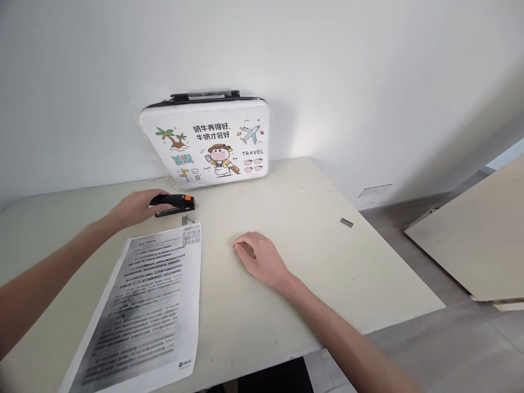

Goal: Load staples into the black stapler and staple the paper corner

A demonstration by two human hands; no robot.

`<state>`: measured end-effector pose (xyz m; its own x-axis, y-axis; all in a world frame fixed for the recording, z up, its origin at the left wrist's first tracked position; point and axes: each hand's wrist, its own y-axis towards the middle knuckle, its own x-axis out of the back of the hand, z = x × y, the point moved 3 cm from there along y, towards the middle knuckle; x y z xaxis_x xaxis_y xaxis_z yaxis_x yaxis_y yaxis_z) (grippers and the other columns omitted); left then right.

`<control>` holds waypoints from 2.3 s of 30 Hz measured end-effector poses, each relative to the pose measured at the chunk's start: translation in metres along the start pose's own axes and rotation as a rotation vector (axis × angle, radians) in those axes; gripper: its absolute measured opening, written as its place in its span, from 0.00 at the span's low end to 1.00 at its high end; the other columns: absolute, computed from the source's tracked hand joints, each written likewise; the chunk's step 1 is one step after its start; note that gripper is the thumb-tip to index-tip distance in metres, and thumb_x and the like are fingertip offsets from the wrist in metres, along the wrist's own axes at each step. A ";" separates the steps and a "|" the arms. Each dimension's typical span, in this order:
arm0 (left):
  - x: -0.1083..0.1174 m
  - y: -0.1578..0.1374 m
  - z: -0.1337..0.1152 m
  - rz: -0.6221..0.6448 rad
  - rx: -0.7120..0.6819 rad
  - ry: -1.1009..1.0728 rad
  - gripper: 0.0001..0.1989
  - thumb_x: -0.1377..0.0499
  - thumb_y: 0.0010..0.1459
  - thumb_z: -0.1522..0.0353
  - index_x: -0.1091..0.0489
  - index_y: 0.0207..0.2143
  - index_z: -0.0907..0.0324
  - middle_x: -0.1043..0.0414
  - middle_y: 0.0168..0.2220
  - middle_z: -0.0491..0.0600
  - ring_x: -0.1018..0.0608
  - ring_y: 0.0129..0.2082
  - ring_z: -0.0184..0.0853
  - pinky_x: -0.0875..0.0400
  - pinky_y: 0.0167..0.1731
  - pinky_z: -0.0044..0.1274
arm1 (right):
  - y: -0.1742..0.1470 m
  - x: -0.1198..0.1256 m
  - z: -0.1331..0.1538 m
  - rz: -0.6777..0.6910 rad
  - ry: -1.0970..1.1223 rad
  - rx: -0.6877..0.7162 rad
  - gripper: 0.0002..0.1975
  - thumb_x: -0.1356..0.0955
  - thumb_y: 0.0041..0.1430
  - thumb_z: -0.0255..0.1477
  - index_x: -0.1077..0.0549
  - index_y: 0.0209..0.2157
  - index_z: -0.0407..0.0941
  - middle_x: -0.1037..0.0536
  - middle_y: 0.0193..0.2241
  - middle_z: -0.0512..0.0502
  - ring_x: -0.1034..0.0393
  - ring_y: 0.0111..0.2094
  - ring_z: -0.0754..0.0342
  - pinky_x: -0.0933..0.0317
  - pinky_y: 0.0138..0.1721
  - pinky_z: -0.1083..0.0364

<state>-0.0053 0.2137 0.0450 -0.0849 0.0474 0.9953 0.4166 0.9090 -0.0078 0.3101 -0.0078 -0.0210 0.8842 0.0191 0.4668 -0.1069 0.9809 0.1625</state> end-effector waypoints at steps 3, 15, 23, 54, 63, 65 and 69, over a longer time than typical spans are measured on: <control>0.002 -0.007 -0.003 -0.058 0.013 -0.062 0.24 0.46 0.64 0.48 0.27 0.52 0.53 0.20 0.48 0.52 0.20 0.43 0.47 0.31 0.38 0.31 | 0.000 0.001 -0.001 0.004 0.011 -0.012 0.12 0.38 0.72 0.34 0.22 0.41 0.51 0.17 0.44 0.46 0.25 0.47 0.49 0.35 0.36 0.52; 0.033 -0.073 -0.112 -0.315 -0.226 -0.193 0.25 0.46 0.66 0.48 0.28 0.52 0.56 0.20 0.48 0.52 0.19 0.40 0.42 0.26 0.44 0.31 | 0.002 0.008 -0.010 -0.184 0.180 -0.053 0.15 0.37 0.71 0.42 0.24 0.39 0.49 0.17 0.41 0.44 0.24 0.42 0.49 0.34 0.37 0.53; -0.021 -0.107 -0.201 -0.165 -0.424 -0.277 0.15 0.46 0.70 0.55 0.31 0.49 0.54 0.20 0.45 0.50 0.18 0.37 0.41 0.26 0.36 0.32 | 0.007 0.042 -0.039 -0.323 0.397 -0.102 0.22 0.35 0.67 0.51 0.25 0.39 0.46 0.19 0.39 0.42 0.23 0.42 0.49 0.30 0.49 0.48; -0.063 -0.120 -0.186 -0.122 -0.393 -0.427 0.09 0.38 0.67 0.58 0.27 0.39 0.53 0.22 0.43 0.47 0.20 0.41 0.39 0.26 0.41 0.29 | -0.005 0.044 -0.037 -0.068 0.163 -0.056 0.17 0.43 0.75 0.44 0.29 0.48 0.51 0.18 0.39 0.48 0.25 0.41 0.50 0.35 0.47 0.50; -0.061 -0.121 -0.185 -0.187 -0.403 -0.379 0.10 0.39 0.68 0.58 0.26 0.39 0.54 0.22 0.43 0.47 0.20 0.39 0.37 0.27 0.37 0.27 | -0.009 0.047 -0.031 -0.071 0.132 -0.095 0.21 0.41 0.73 0.48 0.24 0.43 0.50 0.17 0.43 0.47 0.24 0.46 0.48 0.35 0.48 0.50; -0.059 -0.124 -0.178 -0.202 -0.416 -0.356 0.09 0.39 0.69 0.59 0.25 0.40 0.54 0.22 0.43 0.47 0.20 0.40 0.37 0.26 0.37 0.27 | -0.009 0.047 -0.030 -0.075 0.108 -0.100 0.22 0.41 0.73 0.49 0.24 0.41 0.50 0.17 0.43 0.47 0.24 0.47 0.47 0.35 0.48 0.50; -0.055 -0.133 -0.163 -0.228 -0.437 -0.309 0.10 0.41 0.70 0.58 0.25 0.41 0.54 0.22 0.43 0.48 0.20 0.41 0.38 0.25 0.41 0.29 | -0.010 0.047 -0.029 -0.085 0.087 -0.109 0.22 0.41 0.73 0.49 0.24 0.39 0.50 0.17 0.42 0.47 0.25 0.47 0.47 0.35 0.49 0.50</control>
<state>0.0917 0.0229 0.0067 -0.4492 0.0484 0.8921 0.6862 0.6581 0.3098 0.3655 -0.0112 -0.0258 0.9246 -0.0527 0.3773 0.0158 0.9948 0.1003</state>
